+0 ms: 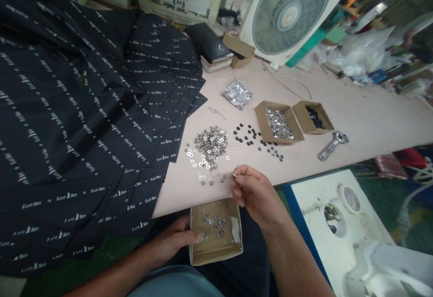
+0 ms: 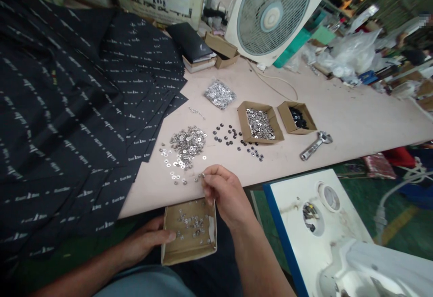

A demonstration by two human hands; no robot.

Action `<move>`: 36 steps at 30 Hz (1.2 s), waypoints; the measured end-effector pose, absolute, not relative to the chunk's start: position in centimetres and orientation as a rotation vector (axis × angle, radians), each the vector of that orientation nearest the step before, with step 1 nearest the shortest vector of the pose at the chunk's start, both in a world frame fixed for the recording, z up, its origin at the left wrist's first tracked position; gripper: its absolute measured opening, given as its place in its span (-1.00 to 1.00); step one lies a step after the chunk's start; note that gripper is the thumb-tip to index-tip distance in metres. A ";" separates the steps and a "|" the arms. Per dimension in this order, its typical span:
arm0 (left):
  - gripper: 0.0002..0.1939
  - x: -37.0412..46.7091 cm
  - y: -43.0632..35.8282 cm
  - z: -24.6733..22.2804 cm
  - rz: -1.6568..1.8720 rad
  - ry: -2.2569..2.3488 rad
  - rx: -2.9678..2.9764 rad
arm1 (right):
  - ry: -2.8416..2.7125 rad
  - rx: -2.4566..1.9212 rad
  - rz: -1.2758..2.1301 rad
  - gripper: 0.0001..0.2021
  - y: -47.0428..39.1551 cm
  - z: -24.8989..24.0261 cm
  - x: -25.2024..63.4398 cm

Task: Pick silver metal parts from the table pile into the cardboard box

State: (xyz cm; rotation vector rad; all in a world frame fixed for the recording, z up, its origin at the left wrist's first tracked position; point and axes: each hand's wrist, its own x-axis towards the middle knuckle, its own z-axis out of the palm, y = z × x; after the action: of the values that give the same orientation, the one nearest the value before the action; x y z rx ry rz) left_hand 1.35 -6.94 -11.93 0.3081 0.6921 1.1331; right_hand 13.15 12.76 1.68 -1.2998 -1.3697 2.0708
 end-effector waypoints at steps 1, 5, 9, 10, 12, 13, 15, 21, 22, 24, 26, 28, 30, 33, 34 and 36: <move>-0.45 1.3 -6.9 -11.8 1.131 0.692 0.312 | -1.251 -1.256 2.126 -0.87 12.8 1.6 13.2; -0.46 1.2 -6.7 -11.3 1.119 0.698 0.317 | -0.948 -1.136 2.268 -0.86 12.7 1.8 13.1; -0.45 1.2 -6.6 -11.3 1.110 0.721 0.321 | -0.919 -1.156 2.259 -0.75 12.4 1.8 12.8; -0.44 1.2 -6.6 -11.4 1.113 0.721 0.323 | -1.018 -1.184 2.208 -0.72 12.2 1.7 12.7; -0.44 1.2 -6.7 -11.4 1.128 0.712 0.323 | -1.385 -1.268 2.006 -0.72 11.8 1.5 12.6; -0.43 1.2 -6.7 -11.4 1.135 0.705 0.322 | -1.620 -1.305 1.851 -0.75 11.5 1.3 12.6; -0.43 1.2 -6.7 -11.3 1.141 0.695 0.319 | -2.055 -1.317 1.500 -0.85 11.0 1.0 12.6; -0.43 1.1 -6.5 -11.1 1.126 0.691 0.314 | -2.475 -1.238 1.005 -0.93 10.2 0.2 12.2; -0.44 1.1 -6.5 -11.1 1.123 0.693 0.317 | -2.489 -1.240 0.985 -0.93 10.2 0.2 12.1; -0.44 1.0 -6.5 -11.0 1.122 0.701 0.324 | -2.507 -1.241 0.977 -0.94 10.1 0.2 12.1; -0.44 1.0 -6.5 -11.0 1.127 0.703 0.333 | -2.512 -1.247 0.998 -0.94 10.1 0.3 12.1; -0.45 0.9 -6.5 -11.0 1.130 0.698 0.334 | -2.507 -1.263 1.024 -0.94 10.0 0.6 12.1; -0.45 0.9 -6.6 -11.0 1.129 0.695 0.336 | -2.503 -1.285 1.048 -0.95 10.0 0.8 12.2; -0.44 0.9 -6.6 -11.1 1.130 0.705 0.328 | -2.514 -1.295 1.060 -0.94 10.1 0.9 12.3; -0.43 0.9 -6.6 -11.2 1.130 0.708 0.323 | -2.522 -1.295 1.063 -0.94 10.1 1.0 12.4; -0.43 0.9 -6.6 -11.2 1.127 0.712 0.314 | -2.531 -1.291 1.079 -0.94 10.2 1.1 12.5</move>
State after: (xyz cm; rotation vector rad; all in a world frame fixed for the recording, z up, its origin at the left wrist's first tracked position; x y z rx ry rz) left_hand 0.91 -6.63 -11.20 0.3141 0.7117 1.1267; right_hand 12.51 10.18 1.06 -1.2915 -2.5315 1.0787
